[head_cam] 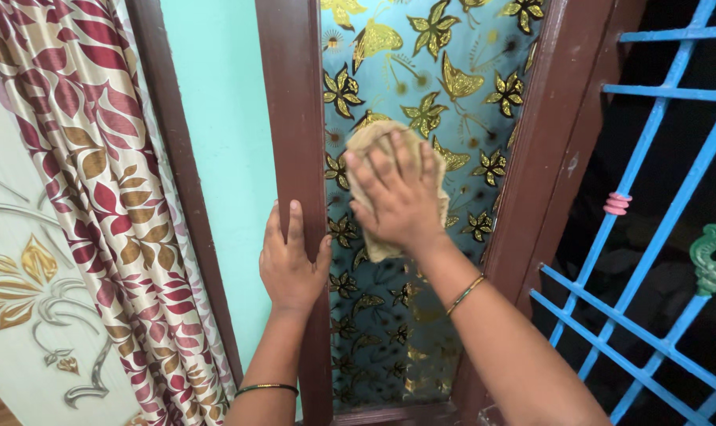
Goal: The person wipes the surface of a decorative glass door panel and its wooden frame using a cloth. They systematically clean the glass area with gold butterfly patterns and then move to the wooden edges, using both hands to hold the cloth and apply pressure.
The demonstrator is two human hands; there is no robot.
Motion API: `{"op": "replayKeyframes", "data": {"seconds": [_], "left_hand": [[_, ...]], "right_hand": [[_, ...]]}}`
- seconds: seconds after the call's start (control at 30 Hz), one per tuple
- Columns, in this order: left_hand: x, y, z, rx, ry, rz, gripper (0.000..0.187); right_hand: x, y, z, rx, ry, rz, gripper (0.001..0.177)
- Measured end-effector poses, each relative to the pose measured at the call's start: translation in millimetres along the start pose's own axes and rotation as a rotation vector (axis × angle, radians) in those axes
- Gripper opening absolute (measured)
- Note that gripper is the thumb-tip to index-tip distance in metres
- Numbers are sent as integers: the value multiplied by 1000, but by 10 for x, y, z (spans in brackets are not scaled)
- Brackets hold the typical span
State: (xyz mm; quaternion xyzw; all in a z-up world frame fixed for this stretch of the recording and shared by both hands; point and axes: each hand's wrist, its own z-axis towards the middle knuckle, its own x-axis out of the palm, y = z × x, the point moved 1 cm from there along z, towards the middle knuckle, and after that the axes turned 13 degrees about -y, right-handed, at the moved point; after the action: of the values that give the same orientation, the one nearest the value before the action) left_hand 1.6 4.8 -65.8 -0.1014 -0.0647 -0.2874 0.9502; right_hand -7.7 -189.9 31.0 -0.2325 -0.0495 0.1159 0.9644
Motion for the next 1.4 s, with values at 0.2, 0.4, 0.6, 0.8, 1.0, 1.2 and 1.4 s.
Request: {"op": "replayKeyframes", "data": {"seconds": [0.2,0.4,0.6,0.8,1.0,1.2,1.4], "left_hand": [[2,1,1,-21,17,-10,80],[-8,2,2,-7,-19,-65,78],[-21,0,14,-16,-26,-96,78],[-27,-9,21,-37,-40,-134,77],[-52,-19,31,-49,-45,-169,75],[-62,-22,37,-44,-63,-194,73],[-69,-9,19,-52,-40,-178,75]], "right_hand": [[-74,-370,-99,123,3,-79,71],[-205,-619,-266,228,-26,-64,73],[-232,-793,-213,283,-48,-90,75],[-196,-960,88,344,-63,-114,75],[-69,-1080,539,403,-81,-118,73],[62,-1050,928,317,-23,-159,69],[114,-417,989,73,5,-68,69]]}}
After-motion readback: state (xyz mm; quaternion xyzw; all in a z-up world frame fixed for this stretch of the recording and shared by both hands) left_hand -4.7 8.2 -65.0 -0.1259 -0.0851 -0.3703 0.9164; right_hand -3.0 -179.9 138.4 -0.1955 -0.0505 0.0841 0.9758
